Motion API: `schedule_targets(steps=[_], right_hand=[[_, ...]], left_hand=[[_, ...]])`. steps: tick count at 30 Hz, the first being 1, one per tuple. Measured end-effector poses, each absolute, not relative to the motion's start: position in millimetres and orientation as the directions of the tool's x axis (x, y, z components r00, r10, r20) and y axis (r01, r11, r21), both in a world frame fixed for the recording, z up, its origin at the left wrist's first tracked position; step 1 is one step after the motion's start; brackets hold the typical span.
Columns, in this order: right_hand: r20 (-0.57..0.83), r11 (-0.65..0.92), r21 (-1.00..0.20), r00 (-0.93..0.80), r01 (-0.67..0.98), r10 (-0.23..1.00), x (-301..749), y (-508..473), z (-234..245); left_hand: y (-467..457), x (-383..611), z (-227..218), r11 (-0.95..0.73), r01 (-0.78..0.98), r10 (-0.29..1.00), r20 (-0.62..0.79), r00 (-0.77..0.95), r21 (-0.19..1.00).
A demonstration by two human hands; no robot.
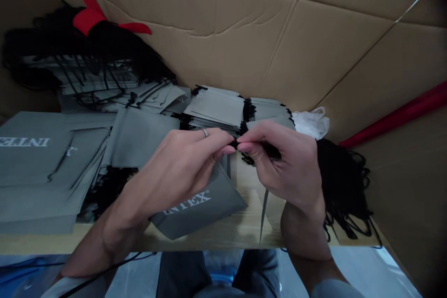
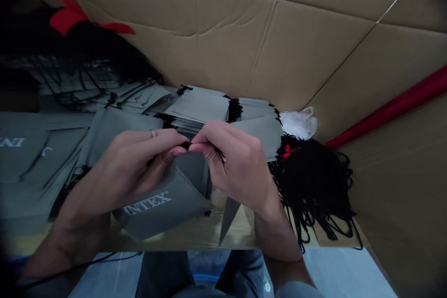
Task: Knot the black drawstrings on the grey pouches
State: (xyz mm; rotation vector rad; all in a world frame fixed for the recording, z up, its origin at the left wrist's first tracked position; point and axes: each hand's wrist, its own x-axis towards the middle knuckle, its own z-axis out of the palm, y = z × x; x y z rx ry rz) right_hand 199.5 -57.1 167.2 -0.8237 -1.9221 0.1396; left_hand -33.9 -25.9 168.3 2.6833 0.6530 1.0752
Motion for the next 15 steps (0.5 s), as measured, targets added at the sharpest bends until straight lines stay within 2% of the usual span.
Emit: schedule_targets(steps=[3,7,15], right_hand=[[0.758,0.746,-0.485,-0.205,0.457,0.619,195.5,-58.9,164.8],[0.745,0.736,-0.537,-0.177,0.412,0.643,192.7,-60.9,163.8],[0.755,0.722,-0.557,-0.113,0.41,0.646,188.8,-59.8,159.9]], left_hand=[[-25.1,-35.0,169.2,-0.906,0.273,0.422,0.662,0.619,0.323],[-24.9,-37.2,171.8,-0.898,0.225,0.432,0.664,0.61,0.378],[-27.4,-35.9,171.9,-0.869,0.237,0.487,0.669,0.561,0.434]])
